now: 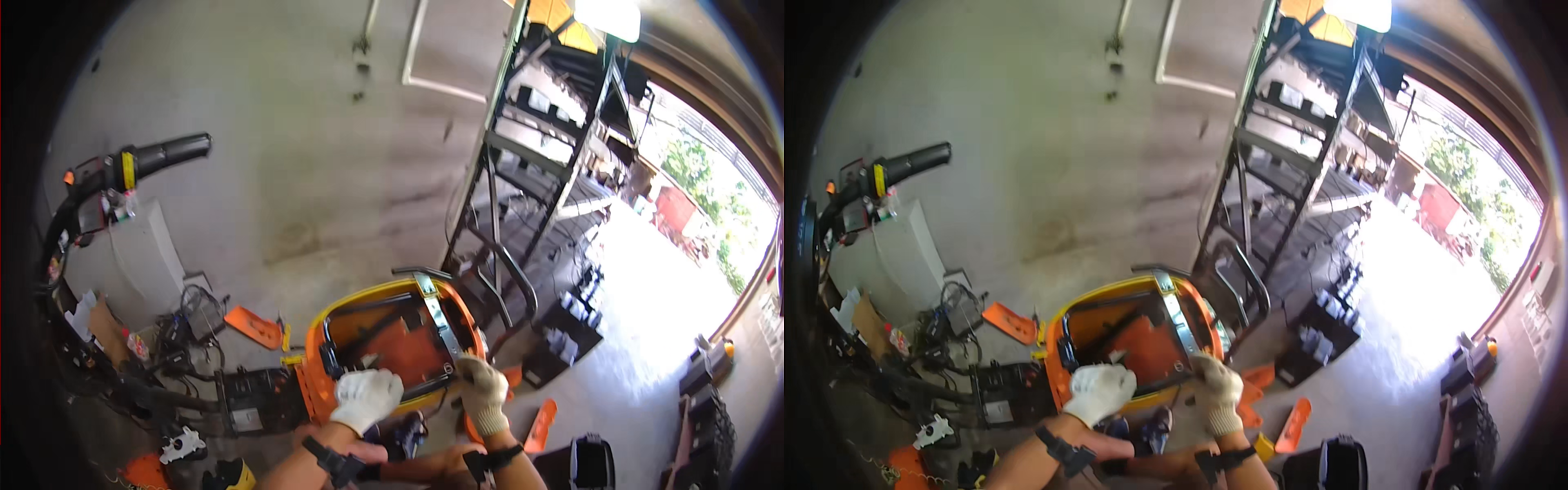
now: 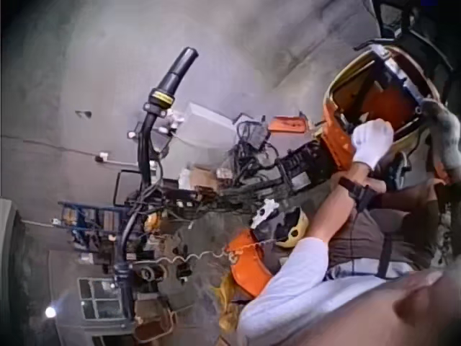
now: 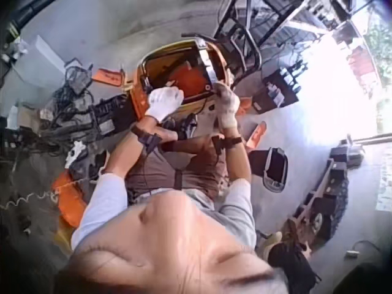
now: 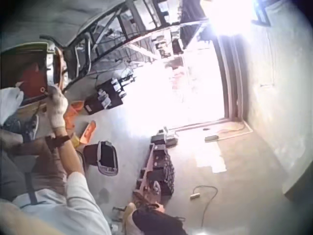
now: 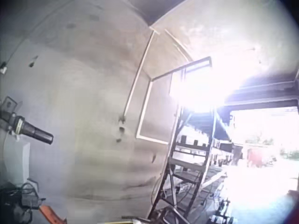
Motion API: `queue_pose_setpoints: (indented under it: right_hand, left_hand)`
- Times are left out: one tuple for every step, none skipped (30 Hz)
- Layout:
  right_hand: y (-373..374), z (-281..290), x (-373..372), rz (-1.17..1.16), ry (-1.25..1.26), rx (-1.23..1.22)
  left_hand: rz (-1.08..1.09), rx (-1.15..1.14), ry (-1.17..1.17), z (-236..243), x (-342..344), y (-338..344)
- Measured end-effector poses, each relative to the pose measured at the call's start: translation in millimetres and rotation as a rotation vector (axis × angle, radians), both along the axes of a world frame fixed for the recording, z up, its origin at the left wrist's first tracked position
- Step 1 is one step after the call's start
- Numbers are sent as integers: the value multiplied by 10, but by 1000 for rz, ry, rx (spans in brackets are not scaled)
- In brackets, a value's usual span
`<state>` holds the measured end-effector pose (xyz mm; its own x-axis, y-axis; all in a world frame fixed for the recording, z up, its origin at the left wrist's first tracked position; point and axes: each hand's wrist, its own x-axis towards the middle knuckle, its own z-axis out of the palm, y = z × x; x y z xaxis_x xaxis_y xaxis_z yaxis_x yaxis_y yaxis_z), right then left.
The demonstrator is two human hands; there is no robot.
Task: The recorder is assembling and repairing components of a disassembled electric motorcycle, specifically focusing on the internal compartment and framing.
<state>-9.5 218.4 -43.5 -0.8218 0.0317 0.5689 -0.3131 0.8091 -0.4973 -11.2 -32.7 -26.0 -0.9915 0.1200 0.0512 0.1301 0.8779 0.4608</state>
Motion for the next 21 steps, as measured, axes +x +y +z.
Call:
queue_pose_setpoints:
  right_hand:
    - [-6, -1, -29, -11, -45, -44]
    - [-9, -18, -30, -8, -12, -38]
    - [-13, -24, -51, -67, -51, 29]
    - [-23, -35, -61, -48, 2, 9]
    - [-29, -41, -67, -89, -18, 26]
    - [-34, -42, -72, -66, -11, -25]
    - [-43, -43, -73, -72, -29, -48]
    - [-46, -41, -63, -115, -89, -75]
    - [-49, -36, -54, -121, -90, -66]
    - [-61, -35, -43, -106, -51, -75]
    - [-72, -27, -39, -105, -26, -84]
    - [-70, -25, -25, -93, -15, -78]
    - [-71, -20, -17, -91, -21, -61]
    - [-65, -16, -6, -82, -17, -38]
    - [-60, -10, -9, -67, -6, -13]
    - [-47, -7, 5, -59, -32, 17]
    - [-38, -2, -2, -59, -61, 49]
    - [-35, -2, 2, -66, -120, 47]
    - [-39, -1, -12, -82, -146, 0]
    - [-43, -2, -9, -91, -154, 9]
    - [-49, 4, -32, -119, -163, 43]
  left_hand:
    - [-6, -31, -80, 18, 17, -3]
    - [8, -33, -65, 30, 30, 1]
    - [8, -33, -107, 46, 42, 5]
    - [-3, -27, -82, 52, 63, -4]
    - [-6, -31, -96, 61, 65, -3]
    - [-5, -31, -101, 64, 73, -12]
    - [-13, -29, -110, 65, 73, -9]
    - [-2, -32, -142, 64, 69, -10]
    - [-2, -29, -112, 61, 64, -4]
    - [-3, -34, -91, 56, 58, -2]
    - [-7, -31, -71, 50, 56, 2]
    - [11, -41, -63, 42, 49, 11]
    - [13, -52, -60, 34, 50, 15]
    - [11, -52, -41, 25, 49, 20]
    - [16, -54, -36, 19, 45, 21]
    - [13, -52, -17, 9, 52, 21]
    - [15, -45, 4, 3, 50, 16]
    - [22, -41, 23, -6, 53, 15]
    - [24, -25, 31, -14, 50, 11]
    - [19, -52, 24, -20, 47, 10]
    - [24, -81, 15, -23, 34, 15]
